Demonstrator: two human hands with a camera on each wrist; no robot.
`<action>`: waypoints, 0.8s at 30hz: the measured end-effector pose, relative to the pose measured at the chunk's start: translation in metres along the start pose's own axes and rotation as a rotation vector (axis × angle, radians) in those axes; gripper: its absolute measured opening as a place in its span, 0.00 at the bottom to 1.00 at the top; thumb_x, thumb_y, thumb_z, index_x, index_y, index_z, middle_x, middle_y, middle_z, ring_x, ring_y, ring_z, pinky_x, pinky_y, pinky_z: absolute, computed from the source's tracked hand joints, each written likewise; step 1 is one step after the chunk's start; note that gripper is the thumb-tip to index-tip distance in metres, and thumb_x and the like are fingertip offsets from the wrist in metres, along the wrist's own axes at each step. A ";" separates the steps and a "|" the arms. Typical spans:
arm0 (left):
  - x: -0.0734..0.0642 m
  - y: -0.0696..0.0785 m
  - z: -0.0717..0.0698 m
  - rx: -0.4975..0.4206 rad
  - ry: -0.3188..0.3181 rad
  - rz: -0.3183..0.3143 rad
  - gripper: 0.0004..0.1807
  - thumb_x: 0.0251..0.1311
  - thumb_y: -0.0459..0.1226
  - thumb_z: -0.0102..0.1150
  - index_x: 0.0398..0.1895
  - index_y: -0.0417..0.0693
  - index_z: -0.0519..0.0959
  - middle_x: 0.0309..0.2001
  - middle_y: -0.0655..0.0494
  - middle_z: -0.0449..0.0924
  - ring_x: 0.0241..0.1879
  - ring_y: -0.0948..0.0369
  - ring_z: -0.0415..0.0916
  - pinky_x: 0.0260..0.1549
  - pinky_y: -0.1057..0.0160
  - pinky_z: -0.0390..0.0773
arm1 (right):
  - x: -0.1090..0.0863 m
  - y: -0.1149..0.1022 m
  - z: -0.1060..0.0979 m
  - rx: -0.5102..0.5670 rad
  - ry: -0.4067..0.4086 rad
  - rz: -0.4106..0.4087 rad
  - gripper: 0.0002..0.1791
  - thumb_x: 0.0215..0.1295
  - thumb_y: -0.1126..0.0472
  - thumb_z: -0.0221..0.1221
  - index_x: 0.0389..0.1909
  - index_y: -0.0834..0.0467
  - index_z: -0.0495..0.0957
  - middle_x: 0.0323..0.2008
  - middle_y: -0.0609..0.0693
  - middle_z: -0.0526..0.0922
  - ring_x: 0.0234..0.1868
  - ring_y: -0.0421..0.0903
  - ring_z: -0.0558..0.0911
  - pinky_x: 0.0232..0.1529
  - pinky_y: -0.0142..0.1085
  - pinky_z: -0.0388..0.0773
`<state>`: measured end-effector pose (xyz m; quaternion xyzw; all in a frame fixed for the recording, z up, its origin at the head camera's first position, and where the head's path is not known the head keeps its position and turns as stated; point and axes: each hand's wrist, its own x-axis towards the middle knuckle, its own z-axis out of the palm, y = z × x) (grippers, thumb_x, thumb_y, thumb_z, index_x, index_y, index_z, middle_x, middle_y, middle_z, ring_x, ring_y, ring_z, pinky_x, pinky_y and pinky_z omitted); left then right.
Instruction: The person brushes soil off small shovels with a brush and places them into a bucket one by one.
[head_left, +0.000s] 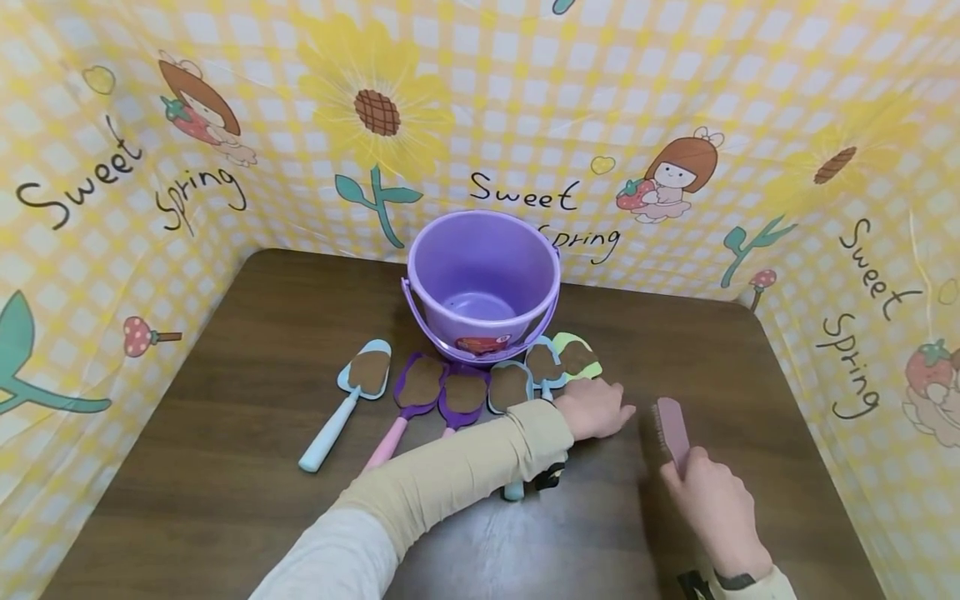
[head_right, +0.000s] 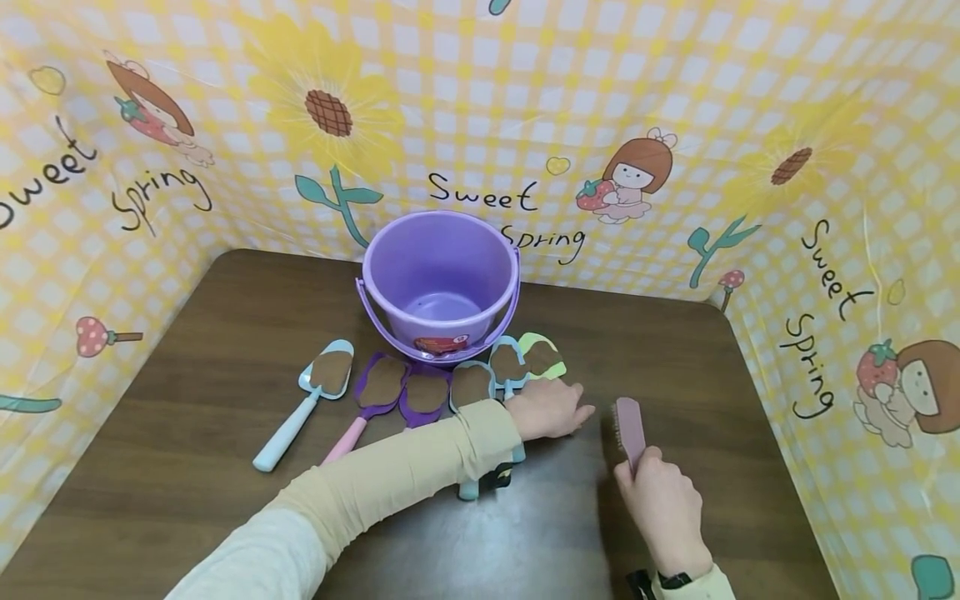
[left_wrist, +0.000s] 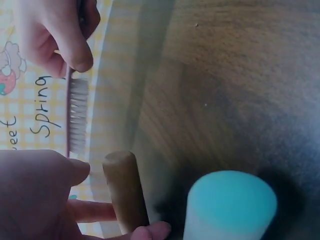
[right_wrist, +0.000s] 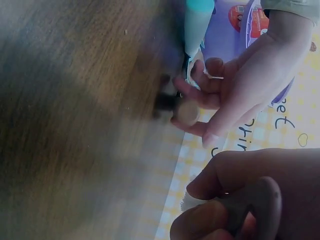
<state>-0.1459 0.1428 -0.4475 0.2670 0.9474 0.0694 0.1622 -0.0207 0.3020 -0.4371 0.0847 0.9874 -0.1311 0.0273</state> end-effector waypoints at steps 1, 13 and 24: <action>-0.001 -0.001 -0.001 -0.008 0.004 0.003 0.24 0.77 0.59 0.46 0.58 0.56 0.81 0.53 0.59 0.86 0.50 0.60 0.84 0.43 0.60 0.81 | 0.000 0.000 0.001 -0.001 0.002 -0.003 0.16 0.66 0.57 0.56 0.24 0.63 0.66 0.16 0.59 0.74 0.17 0.60 0.77 0.18 0.57 0.73; -0.012 -0.013 -0.012 -0.028 0.036 0.076 0.16 0.67 0.47 0.64 0.54 0.52 0.81 0.47 0.55 0.87 0.46 0.59 0.85 0.40 0.63 0.82 | 0.003 -0.007 -0.001 -0.005 0.016 -0.026 0.16 0.65 0.57 0.56 0.25 0.63 0.66 0.18 0.61 0.75 0.17 0.60 0.77 0.18 0.57 0.73; -0.036 -0.035 -0.027 -0.233 0.012 0.117 0.08 0.75 0.40 0.51 0.52 0.51 0.72 0.35 0.55 0.80 0.34 0.58 0.80 0.35 0.61 0.76 | 0.009 -0.014 -0.007 -0.007 0.050 -0.040 0.16 0.66 0.56 0.55 0.24 0.64 0.66 0.17 0.61 0.75 0.17 0.63 0.78 0.18 0.58 0.73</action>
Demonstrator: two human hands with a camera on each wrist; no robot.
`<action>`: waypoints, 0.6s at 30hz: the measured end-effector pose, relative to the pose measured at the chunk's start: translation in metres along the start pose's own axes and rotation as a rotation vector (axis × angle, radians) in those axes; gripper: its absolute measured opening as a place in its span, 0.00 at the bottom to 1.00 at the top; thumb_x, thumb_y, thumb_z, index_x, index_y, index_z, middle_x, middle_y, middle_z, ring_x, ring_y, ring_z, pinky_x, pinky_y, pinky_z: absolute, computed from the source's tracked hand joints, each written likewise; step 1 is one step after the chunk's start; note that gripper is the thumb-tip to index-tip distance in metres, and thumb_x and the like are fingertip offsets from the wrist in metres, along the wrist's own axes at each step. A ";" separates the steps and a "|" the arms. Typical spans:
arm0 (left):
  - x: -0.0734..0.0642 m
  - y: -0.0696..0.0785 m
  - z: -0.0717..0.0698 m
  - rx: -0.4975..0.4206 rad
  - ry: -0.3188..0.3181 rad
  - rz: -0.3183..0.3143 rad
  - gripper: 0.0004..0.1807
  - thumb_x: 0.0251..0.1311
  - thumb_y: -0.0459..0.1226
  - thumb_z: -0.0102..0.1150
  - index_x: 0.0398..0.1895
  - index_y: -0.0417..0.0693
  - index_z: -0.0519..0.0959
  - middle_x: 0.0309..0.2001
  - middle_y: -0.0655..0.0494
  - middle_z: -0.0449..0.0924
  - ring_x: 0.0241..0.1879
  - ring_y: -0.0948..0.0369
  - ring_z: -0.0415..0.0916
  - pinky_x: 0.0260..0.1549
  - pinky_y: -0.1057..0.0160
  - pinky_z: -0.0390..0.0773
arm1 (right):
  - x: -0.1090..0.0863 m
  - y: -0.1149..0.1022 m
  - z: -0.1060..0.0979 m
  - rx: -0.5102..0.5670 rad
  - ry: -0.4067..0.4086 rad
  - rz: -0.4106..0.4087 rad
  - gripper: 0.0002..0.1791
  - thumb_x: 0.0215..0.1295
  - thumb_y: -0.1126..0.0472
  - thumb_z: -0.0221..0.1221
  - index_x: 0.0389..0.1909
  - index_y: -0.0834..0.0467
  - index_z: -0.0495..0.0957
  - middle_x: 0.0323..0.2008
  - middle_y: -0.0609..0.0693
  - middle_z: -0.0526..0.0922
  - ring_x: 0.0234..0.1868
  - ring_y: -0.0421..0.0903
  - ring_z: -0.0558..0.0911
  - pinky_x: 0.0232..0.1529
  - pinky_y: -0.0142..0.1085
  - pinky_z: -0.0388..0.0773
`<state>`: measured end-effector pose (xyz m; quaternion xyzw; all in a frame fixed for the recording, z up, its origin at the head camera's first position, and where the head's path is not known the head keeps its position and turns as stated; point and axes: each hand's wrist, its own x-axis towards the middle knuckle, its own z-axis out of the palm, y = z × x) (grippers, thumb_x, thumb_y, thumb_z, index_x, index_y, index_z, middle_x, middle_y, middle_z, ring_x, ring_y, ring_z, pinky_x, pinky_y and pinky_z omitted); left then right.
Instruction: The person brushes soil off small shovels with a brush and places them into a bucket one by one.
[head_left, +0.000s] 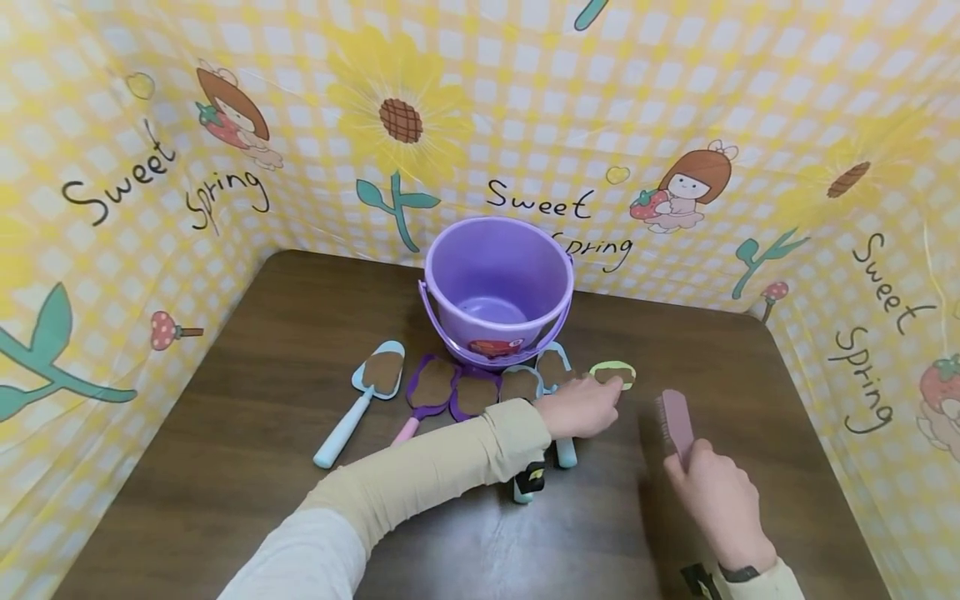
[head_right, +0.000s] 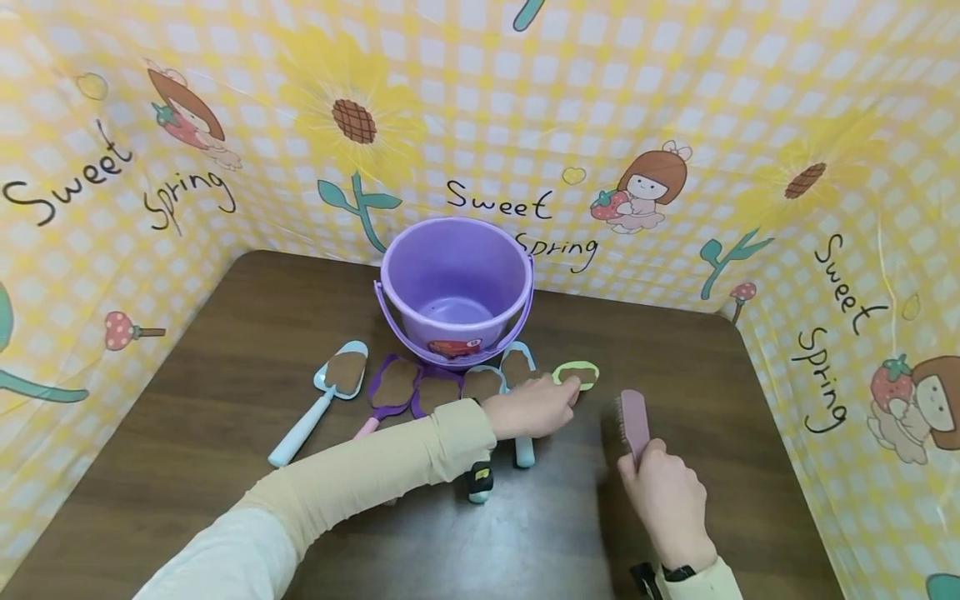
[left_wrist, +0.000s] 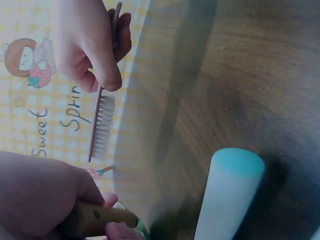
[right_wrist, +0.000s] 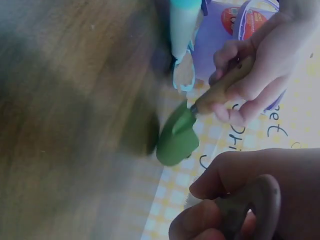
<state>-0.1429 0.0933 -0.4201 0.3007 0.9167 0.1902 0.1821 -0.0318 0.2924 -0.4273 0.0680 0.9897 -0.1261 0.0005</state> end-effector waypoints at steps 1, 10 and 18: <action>-0.004 -0.001 -0.001 0.001 0.006 0.015 0.06 0.75 0.40 0.52 0.49 0.52 0.71 0.32 0.56 0.78 0.32 0.58 0.79 0.33 0.61 0.76 | 0.000 0.000 -0.002 -0.001 0.002 0.004 0.17 0.66 0.56 0.55 0.24 0.64 0.66 0.17 0.61 0.74 0.17 0.63 0.78 0.18 0.59 0.73; -0.040 -0.014 -0.005 -0.018 0.090 0.182 0.03 0.80 0.37 0.46 0.45 0.55 0.70 0.31 0.58 0.73 0.31 0.59 0.74 0.28 0.63 0.74 | -0.001 -0.006 -0.016 -0.004 0.041 0.009 0.17 0.66 0.55 0.54 0.24 0.63 0.65 0.17 0.61 0.75 0.17 0.63 0.77 0.18 0.60 0.72; -0.084 -0.032 -0.008 -0.094 0.128 0.164 0.04 0.79 0.37 0.48 0.48 0.49 0.65 0.35 0.56 0.71 0.29 0.60 0.69 0.28 0.65 0.72 | 0.002 -0.023 -0.014 -0.010 0.074 -0.043 0.14 0.64 0.57 0.54 0.24 0.60 0.64 0.15 0.58 0.72 0.15 0.60 0.76 0.16 0.56 0.71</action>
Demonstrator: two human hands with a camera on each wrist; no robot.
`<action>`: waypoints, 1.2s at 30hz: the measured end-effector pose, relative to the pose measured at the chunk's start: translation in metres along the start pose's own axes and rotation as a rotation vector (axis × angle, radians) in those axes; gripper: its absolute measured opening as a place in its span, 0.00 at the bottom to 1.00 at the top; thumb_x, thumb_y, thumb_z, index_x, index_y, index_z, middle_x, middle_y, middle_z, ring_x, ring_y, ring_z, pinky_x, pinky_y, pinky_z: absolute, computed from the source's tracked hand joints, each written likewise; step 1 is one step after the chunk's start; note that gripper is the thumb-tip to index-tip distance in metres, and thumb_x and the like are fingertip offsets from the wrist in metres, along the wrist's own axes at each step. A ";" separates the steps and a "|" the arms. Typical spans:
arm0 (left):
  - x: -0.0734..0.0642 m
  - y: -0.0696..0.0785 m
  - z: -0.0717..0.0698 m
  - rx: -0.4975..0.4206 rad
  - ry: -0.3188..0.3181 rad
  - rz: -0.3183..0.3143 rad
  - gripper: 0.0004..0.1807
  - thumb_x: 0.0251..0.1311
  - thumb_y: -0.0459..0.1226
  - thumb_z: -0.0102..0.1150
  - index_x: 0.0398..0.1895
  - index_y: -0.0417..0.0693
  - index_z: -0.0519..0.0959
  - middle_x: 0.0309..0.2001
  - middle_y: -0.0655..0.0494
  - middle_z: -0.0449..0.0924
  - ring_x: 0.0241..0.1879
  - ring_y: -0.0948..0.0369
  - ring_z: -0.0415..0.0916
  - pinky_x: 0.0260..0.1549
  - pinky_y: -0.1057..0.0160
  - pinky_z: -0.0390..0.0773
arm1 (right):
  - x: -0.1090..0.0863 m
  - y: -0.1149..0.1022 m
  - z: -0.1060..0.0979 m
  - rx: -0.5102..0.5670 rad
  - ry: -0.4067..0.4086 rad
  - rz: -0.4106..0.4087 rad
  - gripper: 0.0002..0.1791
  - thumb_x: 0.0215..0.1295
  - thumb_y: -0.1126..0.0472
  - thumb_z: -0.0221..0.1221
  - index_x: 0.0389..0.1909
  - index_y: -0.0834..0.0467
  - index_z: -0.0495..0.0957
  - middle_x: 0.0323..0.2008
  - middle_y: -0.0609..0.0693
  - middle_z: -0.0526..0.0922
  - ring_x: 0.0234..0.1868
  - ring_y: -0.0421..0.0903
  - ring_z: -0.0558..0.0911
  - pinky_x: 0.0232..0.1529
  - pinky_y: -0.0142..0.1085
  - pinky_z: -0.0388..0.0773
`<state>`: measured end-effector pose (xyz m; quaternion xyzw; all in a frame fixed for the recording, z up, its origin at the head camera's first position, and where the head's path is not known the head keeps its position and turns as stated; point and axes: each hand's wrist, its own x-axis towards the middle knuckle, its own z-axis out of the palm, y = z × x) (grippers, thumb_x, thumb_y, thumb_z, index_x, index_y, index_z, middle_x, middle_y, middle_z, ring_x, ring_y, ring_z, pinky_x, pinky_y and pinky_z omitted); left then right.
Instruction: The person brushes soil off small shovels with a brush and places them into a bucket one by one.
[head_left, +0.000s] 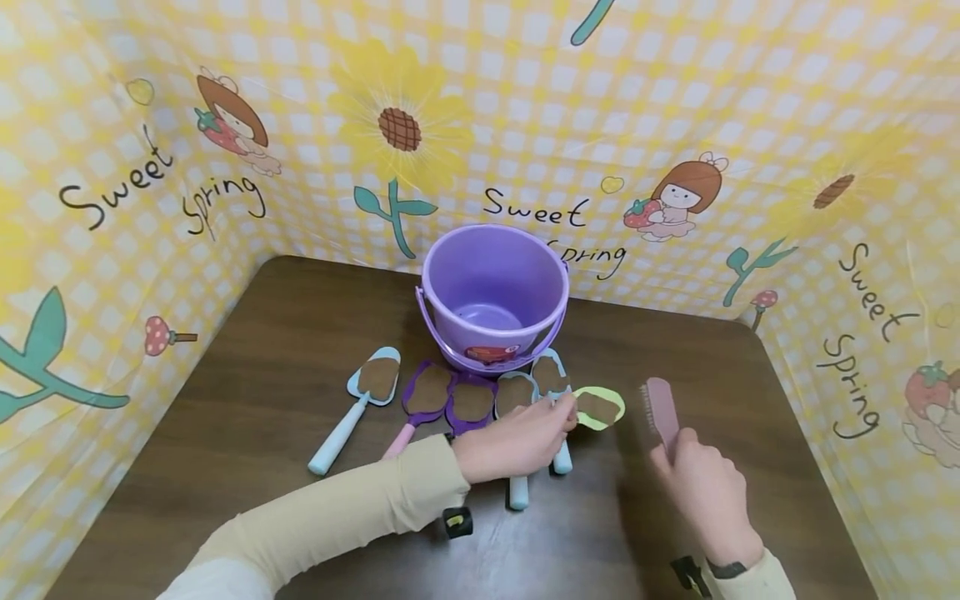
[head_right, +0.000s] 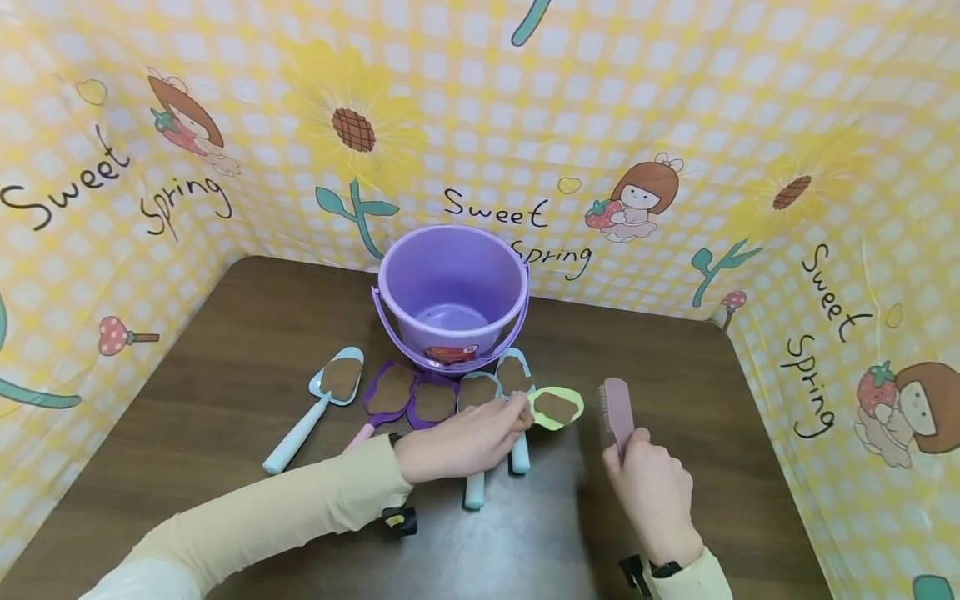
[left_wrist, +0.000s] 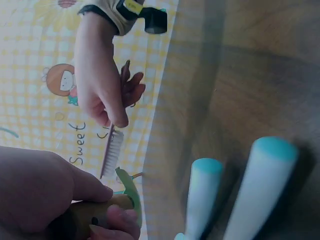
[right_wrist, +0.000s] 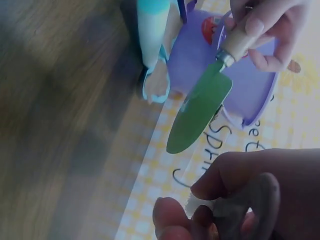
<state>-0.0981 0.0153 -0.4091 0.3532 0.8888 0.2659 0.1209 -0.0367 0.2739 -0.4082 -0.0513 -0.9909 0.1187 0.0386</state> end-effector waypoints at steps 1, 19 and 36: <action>-0.005 -0.001 0.000 -0.003 0.002 -0.015 0.05 0.79 0.37 0.49 0.49 0.47 0.65 0.36 0.56 0.71 0.28 0.60 0.70 0.26 0.65 0.72 | 0.001 -0.002 0.001 0.001 0.004 -0.010 0.14 0.64 0.58 0.54 0.24 0.61 0.64 0.15 0.58 0.72 0.15 0.60 0.76 0.16 0.57 0.71; -0.036 -0.020 0.013 0.075 0.276 0.031 0.13 0.73 0.37 0.61 0.29 0.48 0.71 0.27 0.56 0.66 0.26 0.59 0.68 0.22 0.63 0.69 | 0.003 -0.031 0.016 0.136 0.135 -0.179 0.14 0.73 0.57 0.64 0.34 0.60 0.71 0.15 0.48 0.67 0.16 0.51 0.70 0.15 0.47 0.65; -0.009 -0.015 0.019 0.204 0.330 0.029 0.14 0.70 0.38 0.64 0.25 0.54 0.73 0.25 0.58 0.69 0.22 0.58 0.71 0.17 0.59 0.67 | 0.001 -0.036 0.030 0.218 0.016 -0.291 0.13 0.71 0.57 0.67 0.31 0.54 0.74 0.18 0.41 0.66 0.18 0.39 0.65 0.19 0.36 0.62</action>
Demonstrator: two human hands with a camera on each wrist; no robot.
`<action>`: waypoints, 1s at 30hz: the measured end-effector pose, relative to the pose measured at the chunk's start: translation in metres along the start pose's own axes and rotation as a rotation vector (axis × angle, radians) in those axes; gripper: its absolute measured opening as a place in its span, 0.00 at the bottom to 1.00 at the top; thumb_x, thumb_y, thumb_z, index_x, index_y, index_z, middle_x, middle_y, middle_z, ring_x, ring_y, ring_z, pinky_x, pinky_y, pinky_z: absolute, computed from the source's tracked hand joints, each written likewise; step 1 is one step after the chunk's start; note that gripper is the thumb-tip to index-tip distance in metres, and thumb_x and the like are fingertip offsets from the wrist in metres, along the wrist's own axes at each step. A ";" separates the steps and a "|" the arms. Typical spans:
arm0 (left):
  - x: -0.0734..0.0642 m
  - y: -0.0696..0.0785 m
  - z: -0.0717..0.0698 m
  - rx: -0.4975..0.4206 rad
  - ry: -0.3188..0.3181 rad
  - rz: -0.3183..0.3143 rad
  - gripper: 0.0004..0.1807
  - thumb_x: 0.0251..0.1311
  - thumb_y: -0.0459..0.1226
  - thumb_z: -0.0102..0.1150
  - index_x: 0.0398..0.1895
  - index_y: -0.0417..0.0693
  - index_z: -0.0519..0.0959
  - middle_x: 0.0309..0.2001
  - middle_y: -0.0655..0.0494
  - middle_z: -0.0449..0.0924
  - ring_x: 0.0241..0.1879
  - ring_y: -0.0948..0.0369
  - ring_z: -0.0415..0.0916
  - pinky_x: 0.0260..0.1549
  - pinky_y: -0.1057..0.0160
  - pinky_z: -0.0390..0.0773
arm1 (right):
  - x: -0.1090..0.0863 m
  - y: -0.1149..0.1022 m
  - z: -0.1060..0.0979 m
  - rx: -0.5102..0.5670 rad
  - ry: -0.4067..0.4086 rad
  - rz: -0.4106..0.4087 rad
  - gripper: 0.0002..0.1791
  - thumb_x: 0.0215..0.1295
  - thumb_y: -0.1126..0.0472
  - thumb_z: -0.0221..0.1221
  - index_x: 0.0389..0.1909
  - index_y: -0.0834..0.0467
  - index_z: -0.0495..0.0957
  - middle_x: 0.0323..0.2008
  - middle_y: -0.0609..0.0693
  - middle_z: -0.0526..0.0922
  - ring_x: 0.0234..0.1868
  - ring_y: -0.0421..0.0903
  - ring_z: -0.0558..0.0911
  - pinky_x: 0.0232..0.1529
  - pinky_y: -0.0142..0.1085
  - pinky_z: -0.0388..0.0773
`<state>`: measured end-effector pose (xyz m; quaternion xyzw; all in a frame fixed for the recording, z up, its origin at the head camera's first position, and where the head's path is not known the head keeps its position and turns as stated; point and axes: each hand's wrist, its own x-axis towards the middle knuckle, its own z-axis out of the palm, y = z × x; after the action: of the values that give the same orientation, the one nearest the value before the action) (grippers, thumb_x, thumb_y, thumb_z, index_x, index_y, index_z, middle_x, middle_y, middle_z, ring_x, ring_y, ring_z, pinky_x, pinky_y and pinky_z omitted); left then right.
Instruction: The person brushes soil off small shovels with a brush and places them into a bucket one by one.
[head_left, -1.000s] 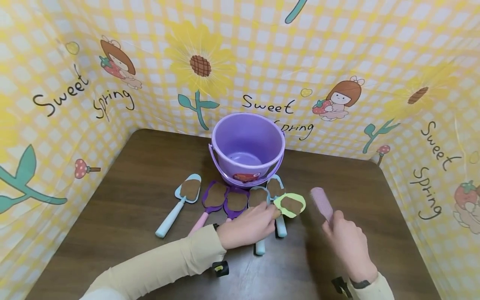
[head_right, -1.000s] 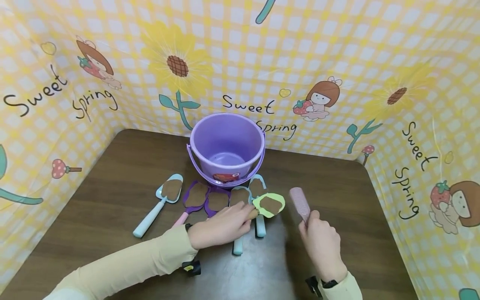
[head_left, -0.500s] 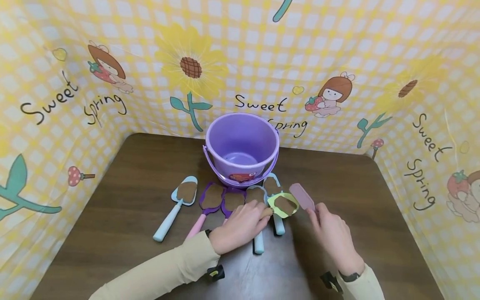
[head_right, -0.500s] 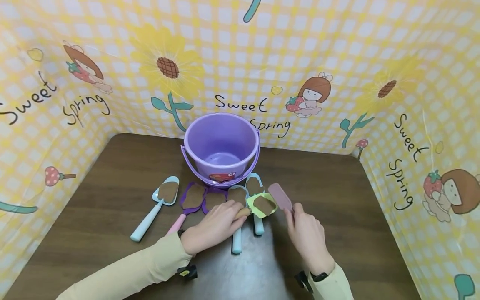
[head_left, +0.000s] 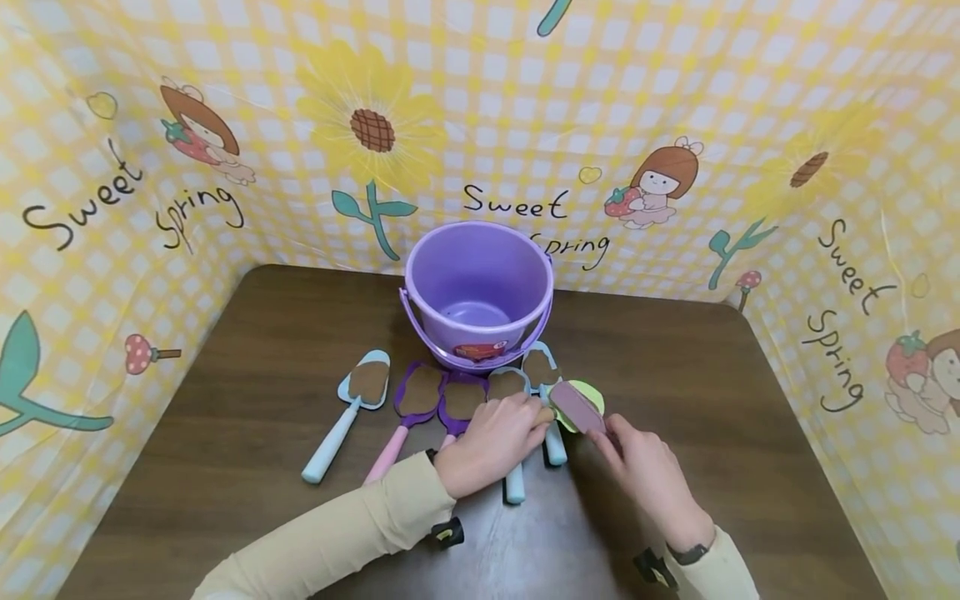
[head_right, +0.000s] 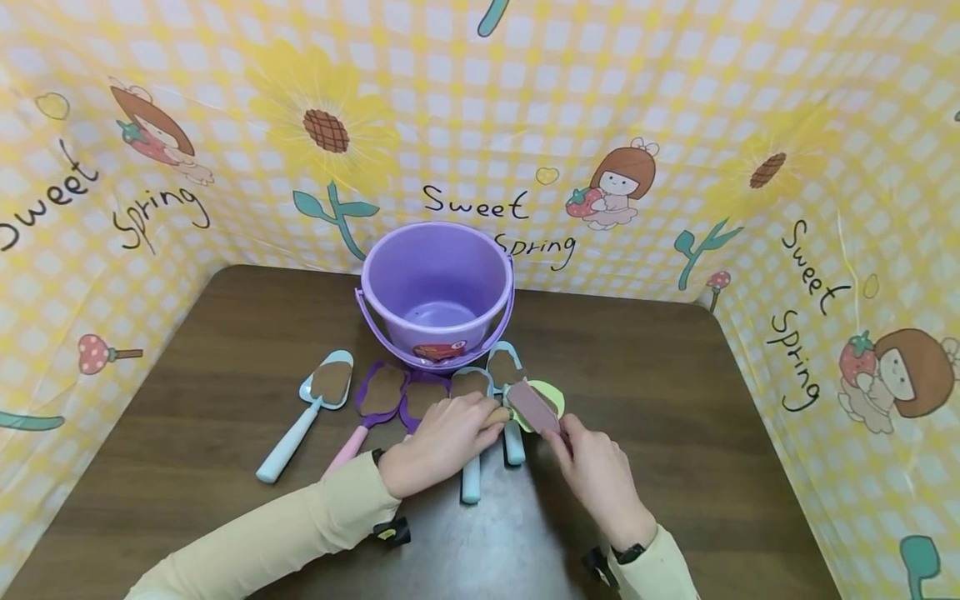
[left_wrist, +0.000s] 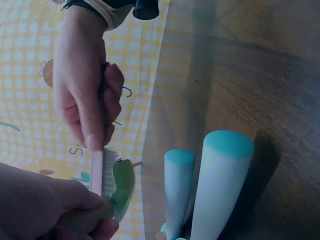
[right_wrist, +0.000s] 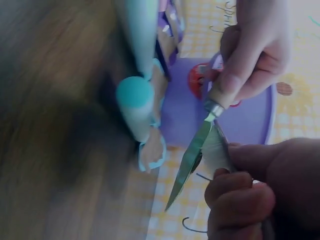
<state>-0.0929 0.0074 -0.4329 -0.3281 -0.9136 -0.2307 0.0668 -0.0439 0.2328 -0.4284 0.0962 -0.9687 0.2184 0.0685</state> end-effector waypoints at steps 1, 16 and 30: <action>0.000 0.000 0.000 -0.001 -0.002 0.004 0.13 0.70 0.38 0.64 0.26 0.54 0.74 0.25 0.58 0.70 0.23 0.59 0.71 0.17 0.60 0.67 | -0.001 0.001 0.001 -0.009 0.011 0.002 0.12 0.71 0.57 0.67 0.31 0.55 0.74 0.18 0.42 0.66 0.18 0.39 0.65 0.19 0.36 0.62; 0.004 0.002 0.004 0.017 -0.001 0.071 0.05 0.72 0.39 0.64 0.35 0.54 0.81 0.29 0.55 0.75 0.28 0.57 0.76 0.20 0.59 0.74 | -0.009 0.004 0.008 0.016 0.100 0.117 0.13 0.75 0.57 0.63 0.33 0.61 0.76 0.18 0.46 0.69 0.19 0.45 0.69 0.20 0.39 0.66; 0.005 0.000 0.004 0.003 0.010 0.037 0.06 0.70 0.38 0.64 0.33 0.53 0.81 0.29 0.55 0.75 0.27 0.56 0.77 0.20 0.58 0.75 | -0.008 0.002 0.008 -0.046 0.105 0.030 0.12 0.72 0.58 0.66 0.34 0.60 0.74 0.17 0.45 0.67 0.17 0.43 0.68 0.18 0.39 0.64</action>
<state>-0.0964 0.0121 -0.4351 -0.3437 -0.9074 -0.2296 0.0763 -0.0373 0.2326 -0.4379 0.0684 -0.9698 0.2019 0.1182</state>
